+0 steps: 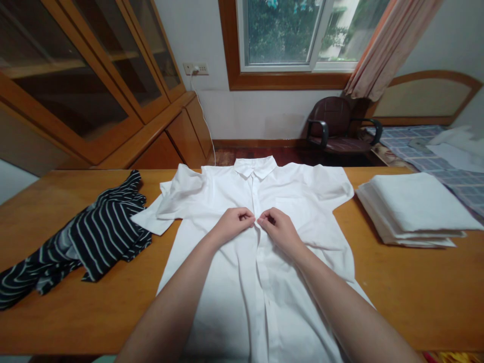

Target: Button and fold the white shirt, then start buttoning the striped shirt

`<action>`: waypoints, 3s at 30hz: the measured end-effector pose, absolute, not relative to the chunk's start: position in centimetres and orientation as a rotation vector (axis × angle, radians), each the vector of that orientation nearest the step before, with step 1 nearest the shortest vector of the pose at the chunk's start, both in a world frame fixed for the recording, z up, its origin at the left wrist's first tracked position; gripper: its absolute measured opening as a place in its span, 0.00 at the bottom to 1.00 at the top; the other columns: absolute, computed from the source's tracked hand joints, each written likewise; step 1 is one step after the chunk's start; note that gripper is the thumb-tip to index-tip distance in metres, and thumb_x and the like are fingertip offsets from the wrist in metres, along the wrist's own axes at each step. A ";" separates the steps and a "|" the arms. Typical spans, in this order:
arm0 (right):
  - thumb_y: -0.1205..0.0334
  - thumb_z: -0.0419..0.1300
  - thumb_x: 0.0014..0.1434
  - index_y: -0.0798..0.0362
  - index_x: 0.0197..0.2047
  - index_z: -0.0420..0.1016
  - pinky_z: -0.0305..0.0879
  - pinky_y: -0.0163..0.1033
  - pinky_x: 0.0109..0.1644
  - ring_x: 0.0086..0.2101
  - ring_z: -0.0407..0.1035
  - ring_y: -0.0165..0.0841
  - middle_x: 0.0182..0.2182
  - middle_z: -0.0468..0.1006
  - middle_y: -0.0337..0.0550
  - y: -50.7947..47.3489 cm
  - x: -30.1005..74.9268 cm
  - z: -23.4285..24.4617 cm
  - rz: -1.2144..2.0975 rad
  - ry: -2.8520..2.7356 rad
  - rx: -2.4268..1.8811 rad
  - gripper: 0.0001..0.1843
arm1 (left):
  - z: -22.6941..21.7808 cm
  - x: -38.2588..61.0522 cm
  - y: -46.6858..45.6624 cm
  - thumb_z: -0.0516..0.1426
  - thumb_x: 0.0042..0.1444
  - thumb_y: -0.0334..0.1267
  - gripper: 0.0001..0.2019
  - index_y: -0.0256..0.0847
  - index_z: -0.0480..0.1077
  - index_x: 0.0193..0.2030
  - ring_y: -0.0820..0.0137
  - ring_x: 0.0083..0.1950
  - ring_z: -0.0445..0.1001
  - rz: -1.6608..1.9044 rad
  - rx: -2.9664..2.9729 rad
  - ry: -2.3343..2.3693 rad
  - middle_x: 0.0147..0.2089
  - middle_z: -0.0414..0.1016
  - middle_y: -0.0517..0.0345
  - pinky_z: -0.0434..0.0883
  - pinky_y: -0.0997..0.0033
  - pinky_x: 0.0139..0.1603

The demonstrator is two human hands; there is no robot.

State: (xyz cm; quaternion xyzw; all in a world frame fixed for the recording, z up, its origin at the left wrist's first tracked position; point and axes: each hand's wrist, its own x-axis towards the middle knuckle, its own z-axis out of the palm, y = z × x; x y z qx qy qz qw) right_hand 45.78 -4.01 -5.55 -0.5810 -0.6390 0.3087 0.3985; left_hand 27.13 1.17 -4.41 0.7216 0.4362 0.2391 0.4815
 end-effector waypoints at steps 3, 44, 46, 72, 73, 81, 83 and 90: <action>0.60 0.58 0.61 0.52 0.33 0.74 0.61 0.36 0.36 0.31 0.67 0.32 0.29 0.75 0.38 -4.0 45.7 -5.4 0.768 -1.541 -1.500 0.07 | -4.5 27.1 1.2 0.58 0.54 0.43 0.11 0.37 0.76 0.33 0.72 0.30 0.70 0.577 1.753 1.060 0.29 0.77 0.59 0.65 0.75 0.32; 0.57 0.61 0.63 0.44 0.57 0.75 0.60 0.54 0.59 0.57 0.61 0.45 0.57 0.72 0.47 -4.6 45.7 -5.4 0.335 -2.103 -1.570 0.18 | -6.2 26.5 2.0 0.53 0.65 0.41 0.15 0.48 0.73 0.56 0.60 0.68 0.61 0.640 2.518 1.351 0.63 0.71 0.56 0.55 0.53 0.70; 0.59 0.59 0.65 0.45 0.57 0.74 0.59 0.53 0.61 0.57 0.62 0.43 0.57 0.72 0.47 -4.6 45.9 -5.4 0.311 -2.116 -1.565 0.17 | -6.2 26.3 2.0 0.50 0.67 0.42 0.17 0.49 0.70 0.60 0.60 0.70 0.59 0.551 2.550 1.379 0.67 0.67 0.56 0.51 0.50 0.72; 0.47 0.47 0.70 0.46 0.70 0.59 0.44 0.59 0.69 0.69 0.46 0.46 0.71 0.52 0.47 -2.7 53.0 -6.7 0.085 -2.386 -1.704 0.28 | -7.0 26.7 5.0 0.46 0.67 0.52 0.27 0.54 0.56 0.70 0.58 0.76 0.44 0.346 2.662 1.450 0.75 0.52 0.58 0.41 0.44 0.74; 0.47 0.47 0.70 0.46 0.69 0.59 0.43 0.58 0.69 0.69 0.46 0.46 0.71 0.52 0.47 -2.4 53.0 -6.8 0.076 -2.382 -1.706 0.28 | -7.0 26.8 5.3 0.46 0.67 0.52 0.27 0.53 0.56 0.71 0.58 0.76 0.44 0.347 2.663 1.442 0.75 0.52 0.57 0.41 0.44 0.73; 0.45 0.45 0.70 0.49 0.70 0.58 0.42 0.54 0.70 0.69 0.46 0.42 0.71 0.52 0.46 -0.2 53.3 -7.1 0.061 -2.361 -1.749 0.30 | -6.7 26.6 6.8 0.51 0.65 0.40 0.20 0.44 0.67 0.62 0.59 0.69 0.60 0.612 2.692 1.434 0.67 0.66 0.49 0.55 0.50 0.71; 0.45 0.45 0.70 0.50 0.70 0.57 0.42 0.53 0.71 0.69 0.46 0.41 0.71 0.52 0.46 0.1 53.4 -7.2 0.053 -2.360 -1.764 0.31 | -6.3 26.4 6.5 0.51 0.64 0.36 0.16 0.41 0.72 0.56 0.60 0.63 0.67 0.725 2.704 1.407 0.60 0.72 0.48 0.60 0.54 0.67; 0.46 0.44 0.70 0.51 0.70 0.57 0.43 0.53 0.70 0.69 0.46 0.41 0.71 0.52 0.47 1.1 54.0 -7.2 0.011 -2.395 -1.747 0.31 | -5.9 25.5 0.7 0.50 0.67 0.42 0.15 0.45 0.75 0.53 0.62 0.61 0.69 0.609 2.750 1.218 0.57 0.76 0.54 0.57 0.51 0.69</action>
